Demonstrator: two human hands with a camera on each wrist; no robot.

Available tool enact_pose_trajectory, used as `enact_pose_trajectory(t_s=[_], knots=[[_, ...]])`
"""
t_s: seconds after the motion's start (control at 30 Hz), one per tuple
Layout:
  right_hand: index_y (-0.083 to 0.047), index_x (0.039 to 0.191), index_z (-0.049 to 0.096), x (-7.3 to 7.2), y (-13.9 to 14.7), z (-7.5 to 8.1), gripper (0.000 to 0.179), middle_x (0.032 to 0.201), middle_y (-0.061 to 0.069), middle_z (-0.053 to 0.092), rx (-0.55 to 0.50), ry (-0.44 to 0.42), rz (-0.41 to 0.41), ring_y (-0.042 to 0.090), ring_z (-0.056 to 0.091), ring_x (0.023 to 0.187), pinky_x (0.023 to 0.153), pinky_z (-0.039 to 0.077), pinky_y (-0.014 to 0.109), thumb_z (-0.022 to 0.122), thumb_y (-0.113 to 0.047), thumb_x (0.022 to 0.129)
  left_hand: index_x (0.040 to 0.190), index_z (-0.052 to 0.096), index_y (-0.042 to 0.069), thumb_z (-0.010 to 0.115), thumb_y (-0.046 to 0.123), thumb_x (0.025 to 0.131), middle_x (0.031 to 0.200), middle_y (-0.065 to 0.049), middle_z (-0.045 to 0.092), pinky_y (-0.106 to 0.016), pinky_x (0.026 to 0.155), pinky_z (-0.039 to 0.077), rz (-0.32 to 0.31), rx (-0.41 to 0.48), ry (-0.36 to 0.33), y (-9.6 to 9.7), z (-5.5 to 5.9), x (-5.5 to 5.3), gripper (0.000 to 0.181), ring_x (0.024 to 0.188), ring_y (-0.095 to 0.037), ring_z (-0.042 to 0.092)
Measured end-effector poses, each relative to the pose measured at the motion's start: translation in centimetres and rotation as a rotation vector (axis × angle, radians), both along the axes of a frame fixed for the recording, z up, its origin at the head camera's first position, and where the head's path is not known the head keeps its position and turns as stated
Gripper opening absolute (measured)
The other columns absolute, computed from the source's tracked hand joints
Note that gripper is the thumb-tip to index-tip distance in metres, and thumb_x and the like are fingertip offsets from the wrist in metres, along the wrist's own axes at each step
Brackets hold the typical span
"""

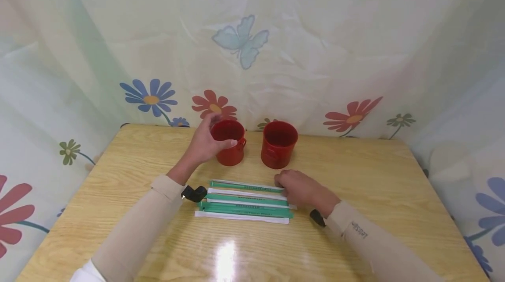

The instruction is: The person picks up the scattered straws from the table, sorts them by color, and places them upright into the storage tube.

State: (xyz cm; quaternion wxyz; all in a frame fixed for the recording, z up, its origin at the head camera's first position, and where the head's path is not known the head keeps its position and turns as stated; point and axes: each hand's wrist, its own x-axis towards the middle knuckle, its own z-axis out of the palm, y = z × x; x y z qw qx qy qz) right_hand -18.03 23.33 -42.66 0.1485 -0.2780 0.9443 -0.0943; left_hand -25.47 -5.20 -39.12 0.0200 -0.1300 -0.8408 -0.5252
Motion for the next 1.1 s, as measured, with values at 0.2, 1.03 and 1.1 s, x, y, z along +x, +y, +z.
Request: enact_pose_trajectory(t_s=[0.2,1.03,1.1], knots=[[-0.018,0.080,0.060,0.0,-0.1,0.6,0.016,0.072,-0.007,0.049,-0.014,-0.009,0.011,0.011,0.045,0.069,0.063,0.039,0.024,0.073,-0.012,0.087,0.148,0.033,0.016,0.086,0.023,0.075,0.143,-0.003,0.048,-0.045,0.093,0.057,0.003,-0.002,-0.016,-0.1,-0.1,0.0,0.091,0.131,-0.024,0.045],[-0.016,0.085,0.061,0.2,-0.1,0.6,0.023,0.074,-0.008,0.051,-0.029,0.089,0.049,0.010,0.046,0.070,0.066,0.042,0.024,0.070,0.006,0.081,0.148,0.033,0.013,0.085,0.024,0.076,0.142,-0.003,0.048,-0.045,0.091,0.058,-0.014,0.009,0.007,-0.2,-0.3,-0.1,0.090,0.130,-0.025,0.047],[-0.017,0.086,0.060,0.2,0.5,0.5,0.025,0.074,-0.008,0.050,-0.049,0.105,0.064,0.009,0.046,0.071,0.067,0.042,0.023,0.069,0.007,0.081,0.148,0.033,0.013,0.085,0.024,0.076,0.142,-0.004,0.048,-0.045,0.091,0.058,-0.016,0.013,0.008,-0.2,-0.3,-0.2,0.090,0.130,-0.025,0.047]])
